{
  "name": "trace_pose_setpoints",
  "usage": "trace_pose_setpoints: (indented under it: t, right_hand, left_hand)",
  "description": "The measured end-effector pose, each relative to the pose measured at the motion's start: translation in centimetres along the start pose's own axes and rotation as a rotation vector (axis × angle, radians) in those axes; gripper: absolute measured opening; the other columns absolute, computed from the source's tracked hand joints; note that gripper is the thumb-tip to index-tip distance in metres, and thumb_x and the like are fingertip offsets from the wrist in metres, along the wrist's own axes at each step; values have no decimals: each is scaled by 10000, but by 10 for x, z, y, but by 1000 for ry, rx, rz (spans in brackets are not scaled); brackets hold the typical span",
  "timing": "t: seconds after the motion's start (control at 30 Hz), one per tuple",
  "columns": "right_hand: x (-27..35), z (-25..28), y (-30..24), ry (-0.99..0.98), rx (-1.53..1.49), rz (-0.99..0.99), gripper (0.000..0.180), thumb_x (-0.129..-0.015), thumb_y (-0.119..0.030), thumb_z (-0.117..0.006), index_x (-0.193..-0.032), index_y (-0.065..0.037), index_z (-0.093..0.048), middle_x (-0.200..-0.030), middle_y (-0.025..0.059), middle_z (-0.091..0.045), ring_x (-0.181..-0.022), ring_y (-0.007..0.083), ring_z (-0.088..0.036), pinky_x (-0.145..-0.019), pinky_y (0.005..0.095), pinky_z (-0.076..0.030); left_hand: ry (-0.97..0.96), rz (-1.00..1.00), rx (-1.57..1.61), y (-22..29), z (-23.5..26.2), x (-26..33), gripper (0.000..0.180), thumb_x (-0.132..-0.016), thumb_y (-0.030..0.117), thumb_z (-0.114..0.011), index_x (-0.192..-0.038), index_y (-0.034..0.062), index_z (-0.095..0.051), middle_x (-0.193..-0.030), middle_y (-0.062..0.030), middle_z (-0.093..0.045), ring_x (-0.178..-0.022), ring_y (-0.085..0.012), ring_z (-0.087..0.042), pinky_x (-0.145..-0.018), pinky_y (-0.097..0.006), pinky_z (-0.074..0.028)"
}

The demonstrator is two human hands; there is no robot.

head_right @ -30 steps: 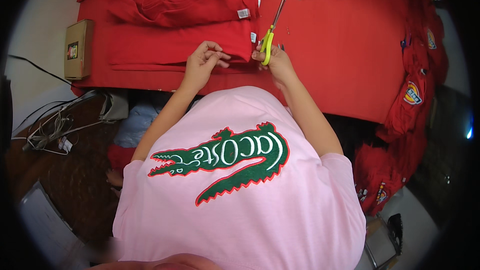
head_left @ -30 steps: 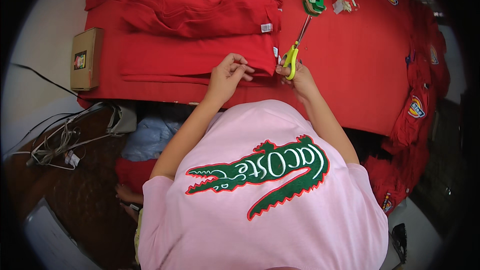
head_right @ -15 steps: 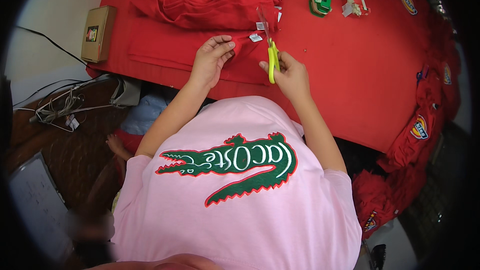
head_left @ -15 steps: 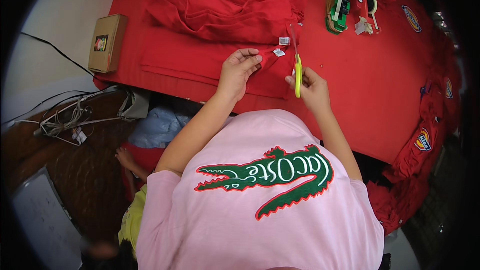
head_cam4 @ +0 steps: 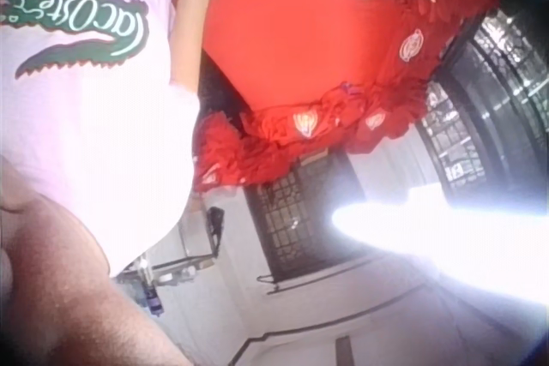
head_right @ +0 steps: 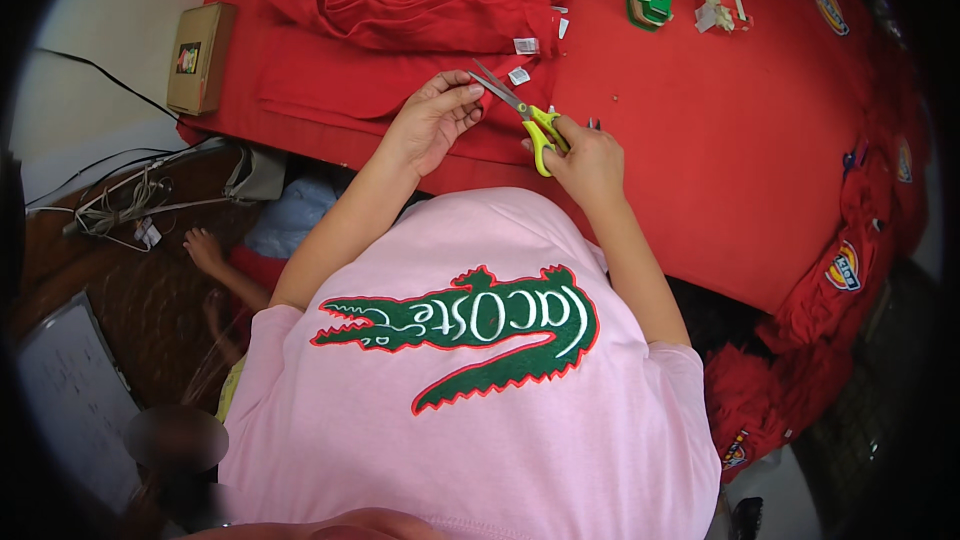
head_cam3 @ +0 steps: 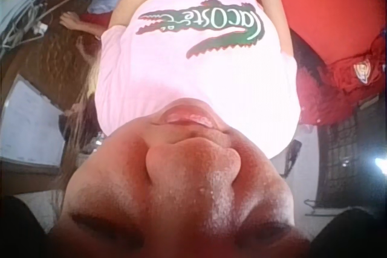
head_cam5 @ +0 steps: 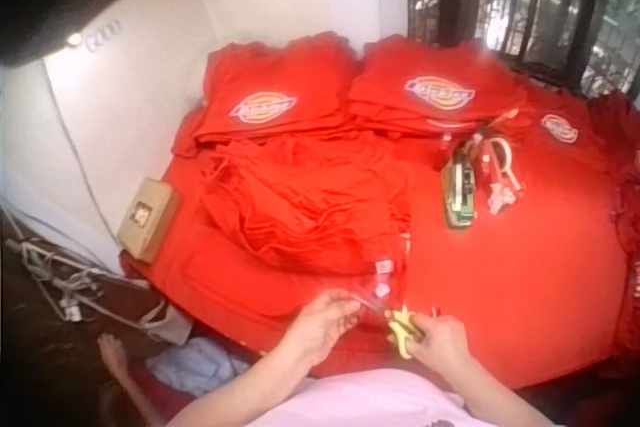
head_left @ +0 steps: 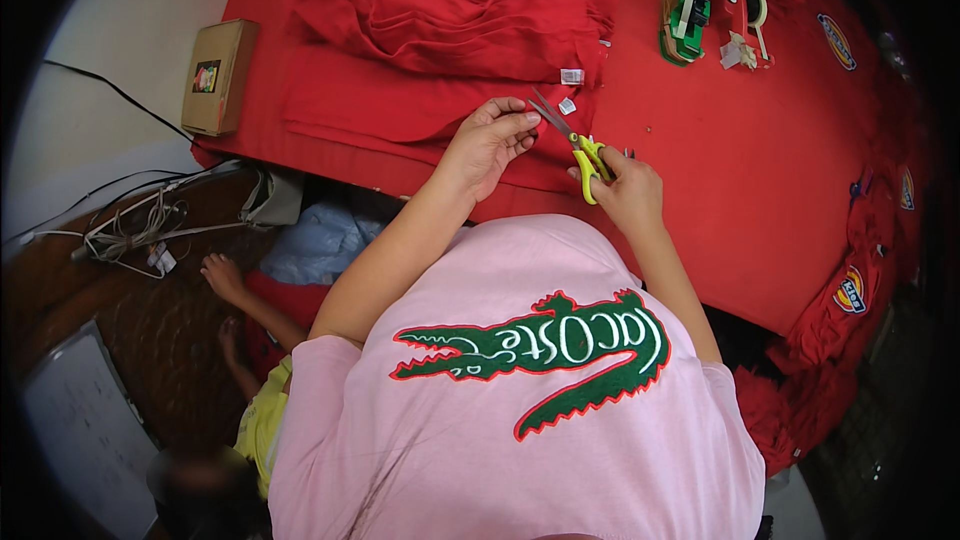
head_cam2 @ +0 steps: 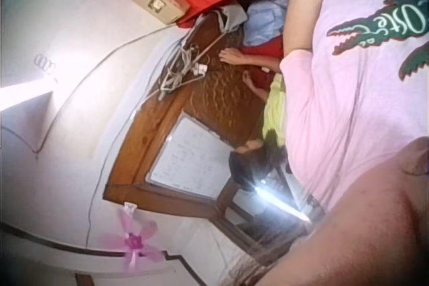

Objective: The person uses yellow-handled scissors to trim loose threads and tags from red t-shirts on a table. They then fold the shirts and stack them. Another person is visible nearby handling similar shirts.

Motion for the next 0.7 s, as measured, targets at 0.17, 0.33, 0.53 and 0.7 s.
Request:
trace_pose_setpoints:
  t: [0.17, 0.33, 0.53, 0.7]
  right_hand:
    - [-3, 1, -2, -3, 24, 49, 426, -775, -498, -824, -891, -109, -696, -582, 51, -579, -592, 275, -639, -587, 424, -496]
    - [-4, -4, 0, 29, 21, 84, 410, -776, -482, -821, -902, -112, -698, -594, 50, -576, -599, 279, -628, -608, 430, -496]
    - [-6, -8, 5, 120, 42, 130, 322, -789, -387, -815, -910, -113, -697, -608, 44, -583, -592, 264, -609, -591, 423, -483]
    - [-6, -6, 5, 173, 52, 151, 286, -779, -335, -809, -906, -110, -685, -618, 49, -588, -592, 255, -604, -580, 418, -477]
  left_hand:
    - [6, 23, 41, 1, 3, 0, 183, -937, 37, -704, -1064, 125, -606, -998, -39, -721, -887, -145, -672, -843, -309, -544]
    - [-23, 45, 71, 0, 0, -1, 176, -938, 34, -703, -1050, 131, -609, -981, -30, -726, -872, -142, -672, -844, -310, -545]
    - [-36, 80, 120, -2, 1, -3, 186, -931, 30, -712, -1050, 131, -610, -969, -23, -717, -874, -140, -665, -851, -310, -543]
    - [-10, 82, 165, -3, 0, -4, 185, -921, 26, -723, -1036, 131, -624, -963, -23, -722, -869, -148, -668, -852, -313, -545]
Point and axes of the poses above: each hand's wrist, its own x-axis away from the middle knuckle, its own z-axis out of the back of the hand, y = z × x, the point moved 5 cm from there along -x, towards the middle knuckle
